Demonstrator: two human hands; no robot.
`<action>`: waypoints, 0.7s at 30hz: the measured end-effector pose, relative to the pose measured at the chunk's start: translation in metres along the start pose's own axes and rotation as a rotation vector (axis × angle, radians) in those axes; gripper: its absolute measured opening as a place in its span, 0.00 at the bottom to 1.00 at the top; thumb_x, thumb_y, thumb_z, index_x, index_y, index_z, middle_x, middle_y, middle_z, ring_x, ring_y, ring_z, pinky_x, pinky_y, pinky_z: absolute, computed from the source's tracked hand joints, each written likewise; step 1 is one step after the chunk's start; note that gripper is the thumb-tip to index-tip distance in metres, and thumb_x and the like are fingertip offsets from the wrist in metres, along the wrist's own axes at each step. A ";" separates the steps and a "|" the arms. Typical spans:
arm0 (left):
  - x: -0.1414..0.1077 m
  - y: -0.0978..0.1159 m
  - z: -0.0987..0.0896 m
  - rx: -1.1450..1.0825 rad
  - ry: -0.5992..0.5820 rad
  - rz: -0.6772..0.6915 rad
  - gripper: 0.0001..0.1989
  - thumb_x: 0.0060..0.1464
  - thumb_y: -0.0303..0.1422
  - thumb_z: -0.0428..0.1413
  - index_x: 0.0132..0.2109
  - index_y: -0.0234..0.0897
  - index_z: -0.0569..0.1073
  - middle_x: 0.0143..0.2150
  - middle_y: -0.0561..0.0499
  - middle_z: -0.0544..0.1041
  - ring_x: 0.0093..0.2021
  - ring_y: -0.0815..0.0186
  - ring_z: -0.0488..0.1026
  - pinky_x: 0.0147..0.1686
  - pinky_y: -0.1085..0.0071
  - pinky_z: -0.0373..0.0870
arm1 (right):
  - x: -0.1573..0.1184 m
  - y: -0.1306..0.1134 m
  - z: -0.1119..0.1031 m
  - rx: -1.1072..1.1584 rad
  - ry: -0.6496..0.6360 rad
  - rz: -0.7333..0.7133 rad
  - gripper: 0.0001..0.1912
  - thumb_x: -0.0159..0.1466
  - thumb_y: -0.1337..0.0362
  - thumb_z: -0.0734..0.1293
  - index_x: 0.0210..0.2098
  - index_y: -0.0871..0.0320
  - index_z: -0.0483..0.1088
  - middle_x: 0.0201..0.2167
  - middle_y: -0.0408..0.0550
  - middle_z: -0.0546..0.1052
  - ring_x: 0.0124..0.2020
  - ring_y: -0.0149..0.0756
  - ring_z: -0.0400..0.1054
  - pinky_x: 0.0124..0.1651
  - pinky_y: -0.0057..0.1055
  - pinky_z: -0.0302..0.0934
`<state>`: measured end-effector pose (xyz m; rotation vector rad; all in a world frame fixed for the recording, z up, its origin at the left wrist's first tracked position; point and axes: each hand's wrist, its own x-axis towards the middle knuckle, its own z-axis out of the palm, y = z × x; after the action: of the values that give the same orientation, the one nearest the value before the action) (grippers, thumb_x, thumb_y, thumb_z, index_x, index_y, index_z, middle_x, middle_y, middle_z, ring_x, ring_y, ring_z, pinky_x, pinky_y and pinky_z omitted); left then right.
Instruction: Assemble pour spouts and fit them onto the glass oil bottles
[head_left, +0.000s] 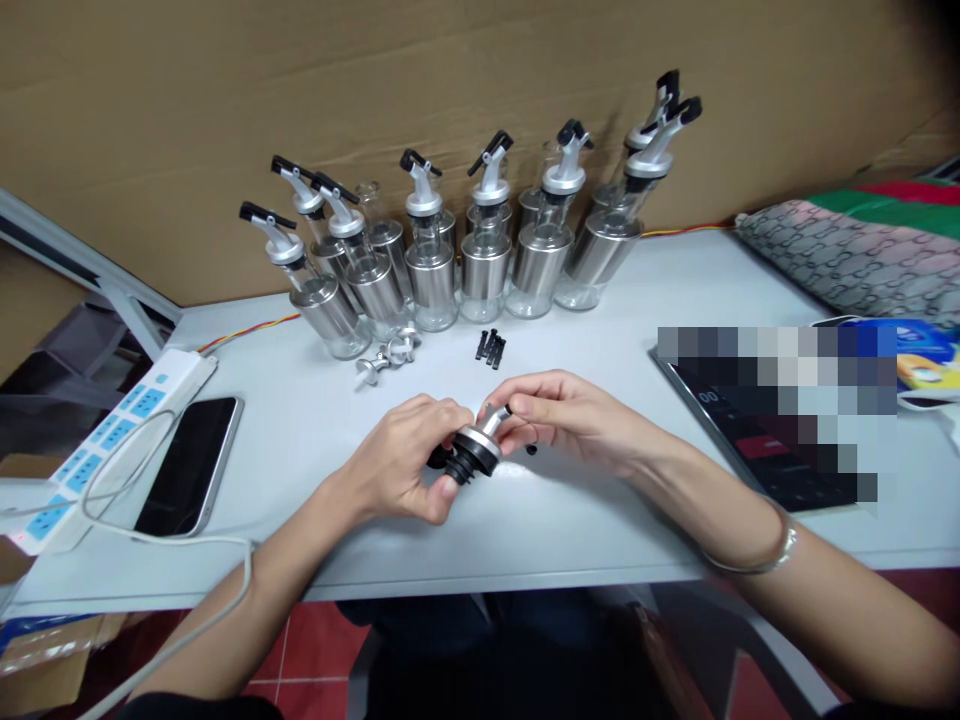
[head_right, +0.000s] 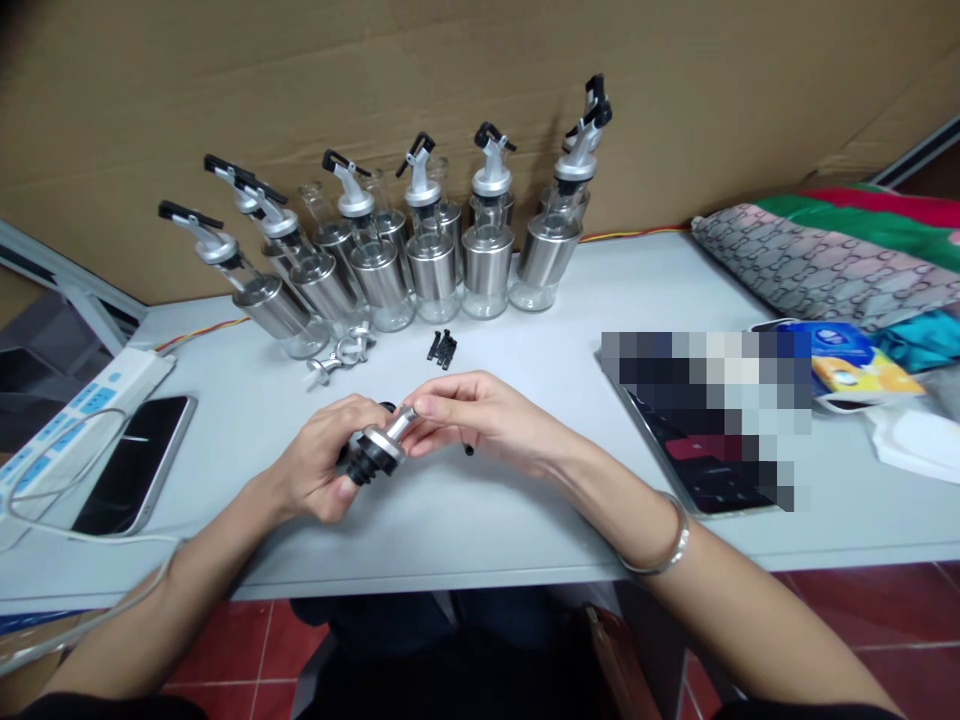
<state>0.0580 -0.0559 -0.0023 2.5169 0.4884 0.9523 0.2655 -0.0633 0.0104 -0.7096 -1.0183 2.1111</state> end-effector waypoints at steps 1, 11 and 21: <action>0.000 0.000 0.000 0.002 0.004 -0.002 0.20 0.60 0.47 0.39 0.43 0.37 0.65 0.28 0.51 0.72 0.27 0.65 0.70 0.31 0.68 0.67 | 0.000 0.000 0.000 0.004 0.003 0.000 0.12 0.54 0.58 0.74 0.32 0.61 0.77 0.28 0.45 0.79 0.29 0.27 0.74 0.35 0.23 0.69; 0.000 -0.004 0.004 0.060 0.056 0.021 0.16 0.57 0.45 0.42 0.42 0.37 0.64 0.26 0.53 0.70 0.25 0.67 0.69 0.28 0.69 0.66 | -0.001 -0.001 -0.003 0.016 0.001 -0.015 0.11 0.52 0.60 0.75 0.31 0.60 0.77 0.29 0.44 0.80 0.31 0.28 0.76 0.39 0.23 0.70; 0.002 -0.001 0.001 0.102 0.075 0.051 0.18 0.59 0.46 0.41 0.39 0.37 0.67 0.28 0.51 0.71 0.26 0.67 0.68 0.27 0.71 0.66 | -0.003 -0.006 -0.005 0.003 -0.058 0.023 0.09 0.52 0.64 0.75 0.32 0.61 0.77 0.28 0.42 0.80 0.32 0.27 0.75 0.41 0.24 0.69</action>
<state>0.0600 -0.0542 -0.0028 2.6030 0.5103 1.0695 0.2728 -0.0612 0.0131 -0.6647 -1.0429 2.1636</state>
